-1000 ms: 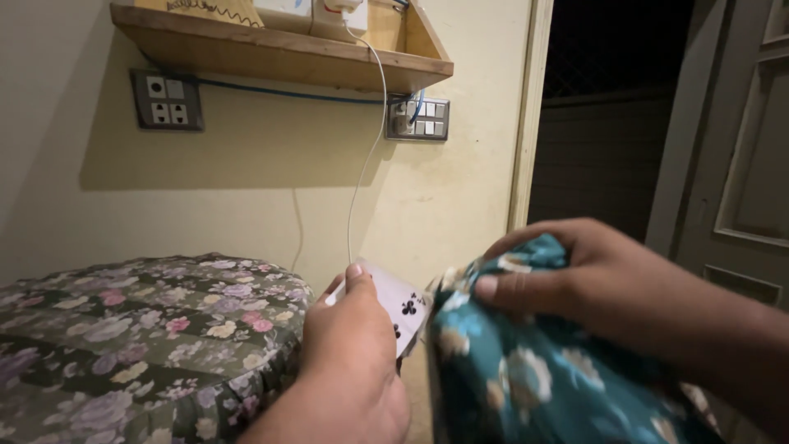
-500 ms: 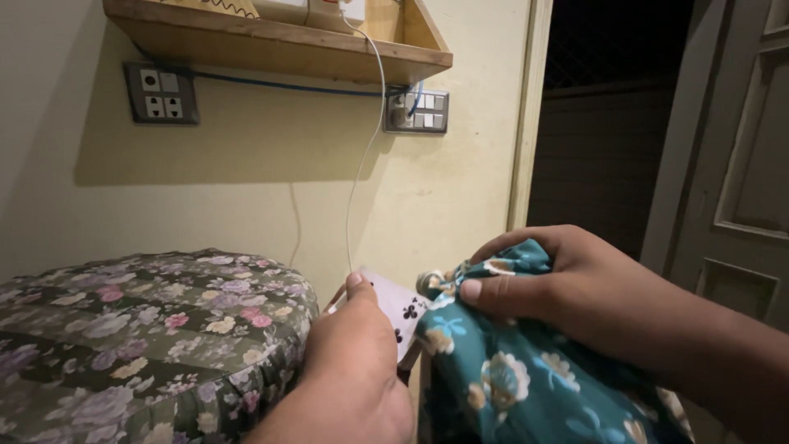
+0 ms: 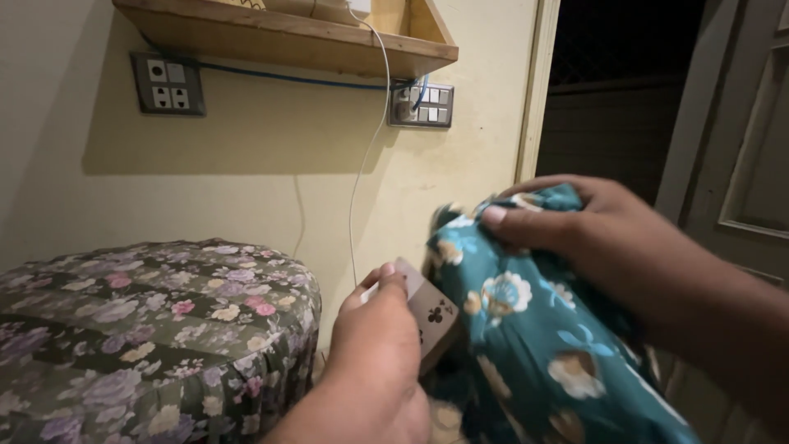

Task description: Wiping a watch, hairbrush, and playing cards with a cloth and organizing them.

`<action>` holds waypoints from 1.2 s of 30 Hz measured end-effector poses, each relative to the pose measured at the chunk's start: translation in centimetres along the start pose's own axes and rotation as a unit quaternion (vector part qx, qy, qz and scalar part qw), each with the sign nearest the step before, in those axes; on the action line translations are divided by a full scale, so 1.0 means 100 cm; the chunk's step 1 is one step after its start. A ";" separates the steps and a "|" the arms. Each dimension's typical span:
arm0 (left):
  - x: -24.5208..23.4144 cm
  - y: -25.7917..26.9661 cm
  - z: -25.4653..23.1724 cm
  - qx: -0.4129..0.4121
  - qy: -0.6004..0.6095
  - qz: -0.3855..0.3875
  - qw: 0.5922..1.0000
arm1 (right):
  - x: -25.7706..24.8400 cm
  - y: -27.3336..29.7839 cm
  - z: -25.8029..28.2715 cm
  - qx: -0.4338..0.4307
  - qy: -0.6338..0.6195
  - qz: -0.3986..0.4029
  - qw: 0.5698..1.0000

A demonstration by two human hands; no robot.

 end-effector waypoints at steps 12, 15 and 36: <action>0.000 0.016 -0.033 0.021 0.038 0.042 0.998 | -0.001 -0.020 -0.043 0.076 0.034 0.064 0.994; 0.001 0.018 -0.025 -0.007 0.012 0.035 0.999 | -0.007 -0.021 -0.024 0.056 0.004 0.028 0.998; 0.014 0.007 -0.019 -0.090 -0.014 0.063 0.994 | -0.006 -0.045 -0.033 0.018 -0.080 0.090 0.993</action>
Point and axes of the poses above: each hand's wrist, its own y-axis away from the middle knuckle, its own x-axis out of the palm, z = x × y, the point moved 4 cm from there along -y, towards the middle knuckle, and after that the axes turned 8 degrees about -y, right-handed, at the moved point
